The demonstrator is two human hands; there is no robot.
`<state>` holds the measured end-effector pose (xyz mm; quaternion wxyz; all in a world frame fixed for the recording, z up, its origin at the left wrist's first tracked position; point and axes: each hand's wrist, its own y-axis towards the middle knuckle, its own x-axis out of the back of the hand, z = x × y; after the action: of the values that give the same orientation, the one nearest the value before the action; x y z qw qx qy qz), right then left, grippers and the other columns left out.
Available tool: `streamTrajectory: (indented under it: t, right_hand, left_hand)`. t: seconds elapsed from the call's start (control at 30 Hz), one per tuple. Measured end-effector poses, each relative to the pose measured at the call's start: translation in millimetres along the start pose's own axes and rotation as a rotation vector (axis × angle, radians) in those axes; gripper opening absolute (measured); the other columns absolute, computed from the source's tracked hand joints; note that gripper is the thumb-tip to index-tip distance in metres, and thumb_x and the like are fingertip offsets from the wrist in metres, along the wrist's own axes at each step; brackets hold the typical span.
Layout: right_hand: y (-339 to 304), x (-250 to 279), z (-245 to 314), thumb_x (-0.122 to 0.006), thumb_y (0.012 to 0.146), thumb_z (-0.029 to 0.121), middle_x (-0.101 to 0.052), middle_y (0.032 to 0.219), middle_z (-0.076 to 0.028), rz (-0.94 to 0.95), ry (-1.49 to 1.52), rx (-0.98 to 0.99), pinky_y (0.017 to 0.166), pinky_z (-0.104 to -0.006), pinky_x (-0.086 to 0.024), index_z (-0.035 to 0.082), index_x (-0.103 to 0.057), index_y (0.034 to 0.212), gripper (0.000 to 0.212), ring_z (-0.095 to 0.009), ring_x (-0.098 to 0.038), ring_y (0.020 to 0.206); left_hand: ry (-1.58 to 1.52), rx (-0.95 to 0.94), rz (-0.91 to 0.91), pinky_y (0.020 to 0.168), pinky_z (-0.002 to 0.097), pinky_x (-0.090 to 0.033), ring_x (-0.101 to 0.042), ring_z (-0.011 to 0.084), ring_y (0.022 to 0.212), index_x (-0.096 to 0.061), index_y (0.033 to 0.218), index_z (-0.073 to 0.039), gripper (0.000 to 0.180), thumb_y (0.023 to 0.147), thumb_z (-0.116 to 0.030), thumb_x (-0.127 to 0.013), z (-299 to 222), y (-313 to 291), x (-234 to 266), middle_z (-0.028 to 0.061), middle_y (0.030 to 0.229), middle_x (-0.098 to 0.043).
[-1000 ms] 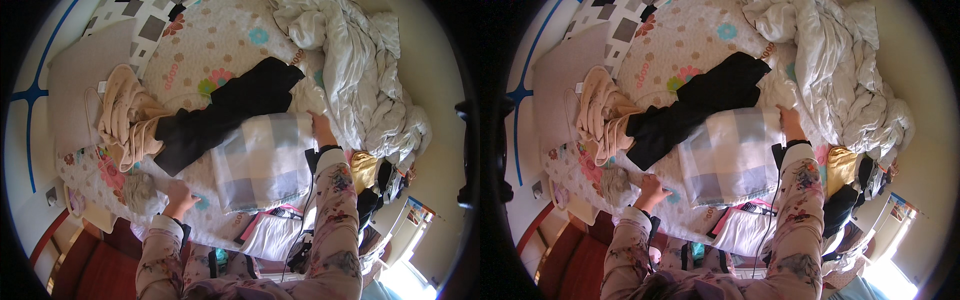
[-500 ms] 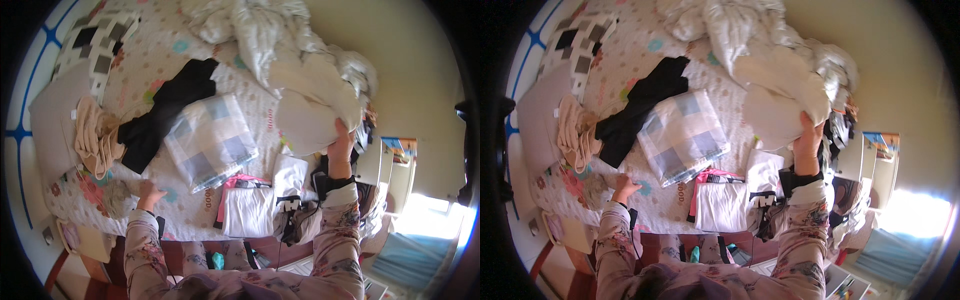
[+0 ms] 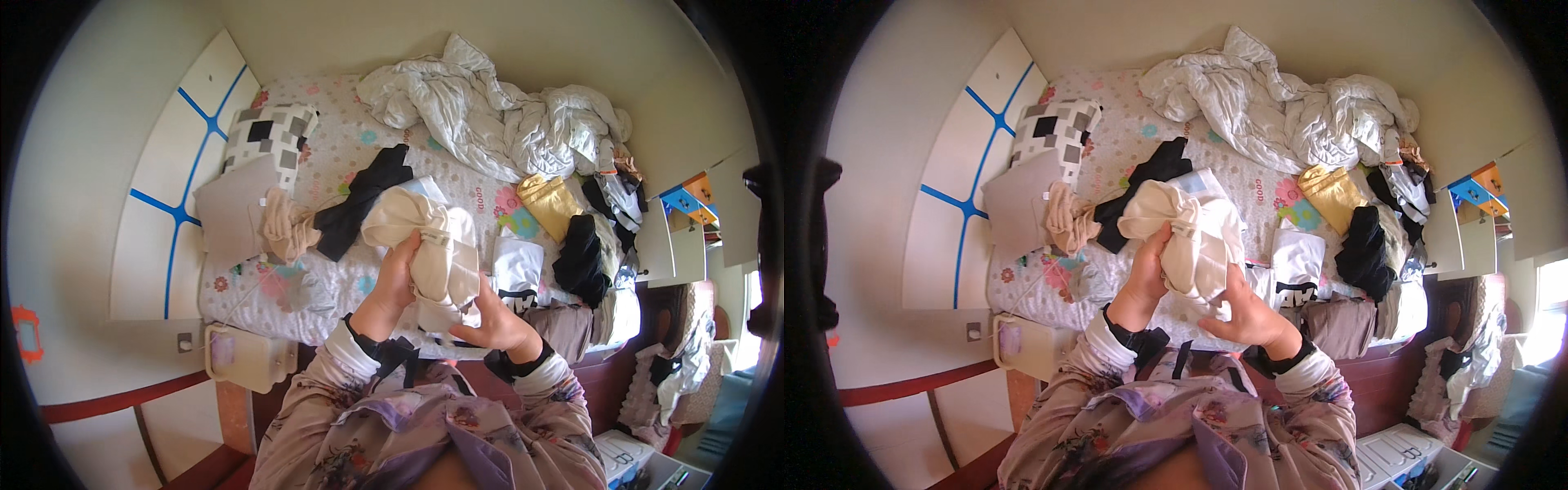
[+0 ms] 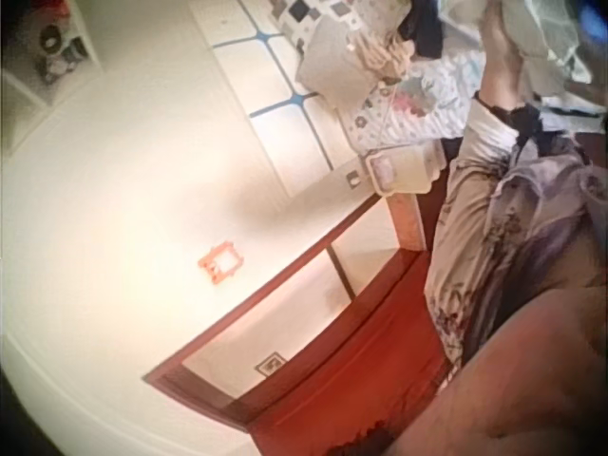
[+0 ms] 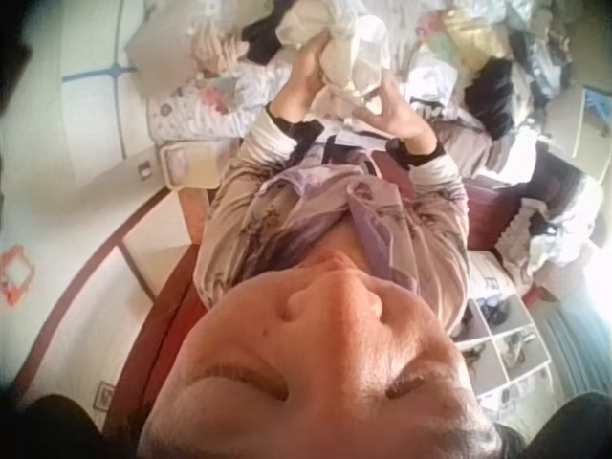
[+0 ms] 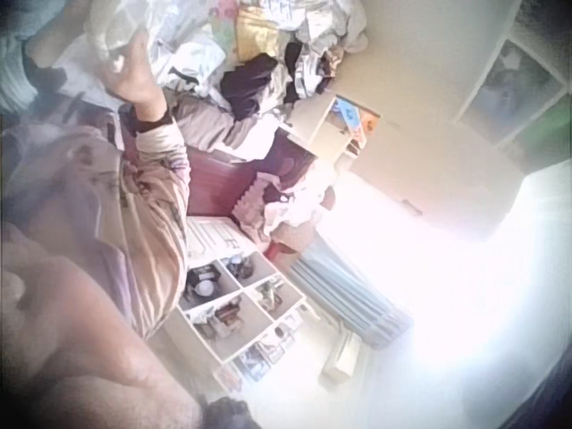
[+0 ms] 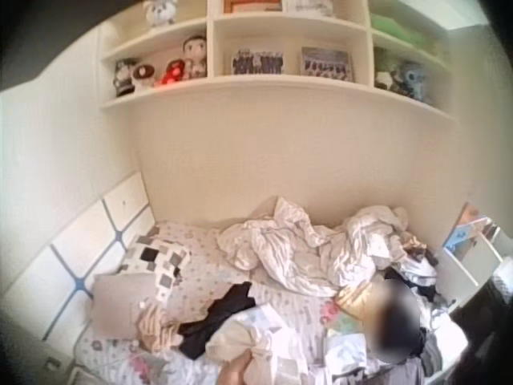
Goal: The person folds several t-shirts and a pair of shorts on a bed. They smooth each item, fold sleeves and sides, and stack the folded garments on the bed.
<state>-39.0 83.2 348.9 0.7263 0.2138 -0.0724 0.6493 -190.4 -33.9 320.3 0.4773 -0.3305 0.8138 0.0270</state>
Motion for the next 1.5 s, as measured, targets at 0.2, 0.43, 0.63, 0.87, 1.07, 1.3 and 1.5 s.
streamTrajectory:
  t: [0.2,0.43,0.63,0.87,1.07,1.3,1.5]
  right_hand:
    - [-5.2,1.0,38.5,-0.07,0.075,0.024,-0.045,0.112,-0.016,-0.257,0.129,-0.182,0.092,-0.033,-0.035,-0.004,-0.03,0.12,0.066,-0.021,-0.043,0.106]
    - [-17.4,55.0,74.3,-0.062,0.083,0.012,-0.056,0.094,-0.001,-0.532,0.617,-0.074,0.077,-0.0235,-0.044,0.006,-0.043,0.11,0.033,-0.01,-0.053,0.087]
    - [-38.2,132.2,94.3,-0.058,0.084,0.008,-0.059,0.09,-0.003,-0.849,0.777,0.092,0.067,-0.0253,-0.049,0.008,-0.05,0.098,0.016,-0.012,-0.058,0.077]
    - [-38.7,191.4,102.6,-0.055,0.088,0.013,-0.057,0.092,-0.001,-0.954,0.338,0.321,0.075,-0.02,-0.041,0.005,-0.049,0.102,0.017,-0.007,-0.051,0.083]
    - [-13.2,224.1,112.8,-0.055,0.088,0.016,-0.057,0.094,-0.002,-0.961,0.074,0.368,0.075,-0.0201,-0.04,0.002,-0.049,0.104,0.023,-0.006,-0.05,0.082]
    - [-18.0,129.7,133.4,-0.069,0.073,0.01,-0.048,0.11,-0.017,-0.772,-0.765,0.482,0.088,-0.0404,-0.038,0.001,-0.044,0.1,0.038,-0.031,-0.046,0.104]
    - [-1.6,44.9,104.2,-0.071,0.074,0.024,-0.055,0.102,-0.014,-0.04,0.016,0.068,0.081,-0.0321,-0.043,-0.001,-0.044,0.116,0.056,-0.02,-0.053,0.094]
  left_hand:
    - [0.06,-0.08,0.046,0.082,0.031,-0.046,-0.056,0.0177,0.095,-0.05,0.112,-0.001,0.037,0.089,-0.029,-0.05,0.6,-52.4,-48.0,0.0079,0.104,-0.058]
    - [0.075,-0.368,0.163,0.094,0.0384,-0.037,-0.05,0.0239,0.108,-0.048,0.117,0.001,0.043,0.09,-0.033,-0.045,-50.0,-71.3,-77.2,0.011,0.115,-0.054]
    - [0.404,-0.707,-0.013,0.087,0.0312,-0.041,-0.054,0.0166,0.097,-0.053,0.107,-0.002,0.042,0.092,-0.039,-0.041,-104.7,-88.7,-94.8,0.0084,0.107,-0.057]
    - [0.772,-0.63,-0.062,0.086,0.0254,-0.036,-0.046,0.011,0.095,-0.054,0.103,-0.001,0.048,0.09,-0.046,-0.044,-135.7,-94.3,-122.5,0.0044,0.1,-0.053]
    - [0.674,-0.733,0.089,0.087,0.0299,-0.043,-0.054,0.0169,0.1,-0.051,0.11,0.002,0.045,0.094,-0.038,-0.038,-139.2,-105.2,-162.6,0.0099,0.107,-0.057]
    - [0.6,-0.802,0.265,0.09,0.0344,-0.042,-0.05,0.0226,0.108,-0.032,0.129,0.003,0.06,0.093,-0.045,-0.029,-120.8,-127.6,-212.5,0.0193,0.128,-0.042]
    - [0.647,-0.836,0.269,0.083,0.0303,-0.045,-0.055,0.0196,0.092,-0.042,0.12,0.001,0.057,0.092,-0.048,-0.03,-117.8,-140.1,-222.4,0.0171,0.113,-0.053]
